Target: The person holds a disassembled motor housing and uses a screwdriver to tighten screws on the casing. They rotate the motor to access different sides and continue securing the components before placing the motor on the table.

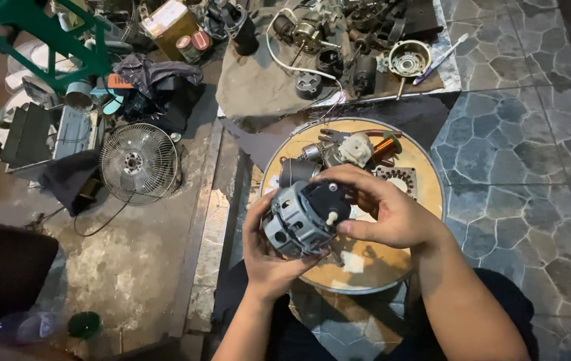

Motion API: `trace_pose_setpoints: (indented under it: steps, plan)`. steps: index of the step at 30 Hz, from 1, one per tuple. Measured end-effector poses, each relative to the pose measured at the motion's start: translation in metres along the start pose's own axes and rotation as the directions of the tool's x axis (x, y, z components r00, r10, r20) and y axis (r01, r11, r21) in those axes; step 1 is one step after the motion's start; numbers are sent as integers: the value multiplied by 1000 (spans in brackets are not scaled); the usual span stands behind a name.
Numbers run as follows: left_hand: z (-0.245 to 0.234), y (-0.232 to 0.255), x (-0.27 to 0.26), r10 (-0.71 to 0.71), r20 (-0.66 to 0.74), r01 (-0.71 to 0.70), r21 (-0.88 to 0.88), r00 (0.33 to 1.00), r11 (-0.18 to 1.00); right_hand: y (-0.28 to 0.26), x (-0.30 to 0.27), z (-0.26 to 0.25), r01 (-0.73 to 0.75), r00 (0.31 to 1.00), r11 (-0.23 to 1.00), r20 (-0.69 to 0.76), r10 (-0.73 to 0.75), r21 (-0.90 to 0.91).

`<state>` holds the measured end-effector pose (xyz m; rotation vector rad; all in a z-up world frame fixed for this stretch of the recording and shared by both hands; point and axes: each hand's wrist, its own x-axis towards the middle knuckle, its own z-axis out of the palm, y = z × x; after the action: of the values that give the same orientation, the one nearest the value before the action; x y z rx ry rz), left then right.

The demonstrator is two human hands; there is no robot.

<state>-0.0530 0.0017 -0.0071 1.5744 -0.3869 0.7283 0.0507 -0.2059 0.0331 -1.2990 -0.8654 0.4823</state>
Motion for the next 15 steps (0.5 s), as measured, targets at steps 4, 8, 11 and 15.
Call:
trace_pose_setpoints:
  steps: [4,8,11,15]
  plan:
    - [5,-4,1,63,-15,-62,42,998,997,10,1,-8,44,999,998,9,-44,-41]
    - [9,-9,4,102,-8,-100,124,995,987,11,0,-4,202,979,979,-28,-201,36]
    - [7,-23,8,288,41,-286,314,957,905,10,-6,1,165,985,984,-55,-162,73]
    - [-8,-69,-5,602,159,-605,418,783,677,45,-9,2,273,952,959,-165,-257,80]
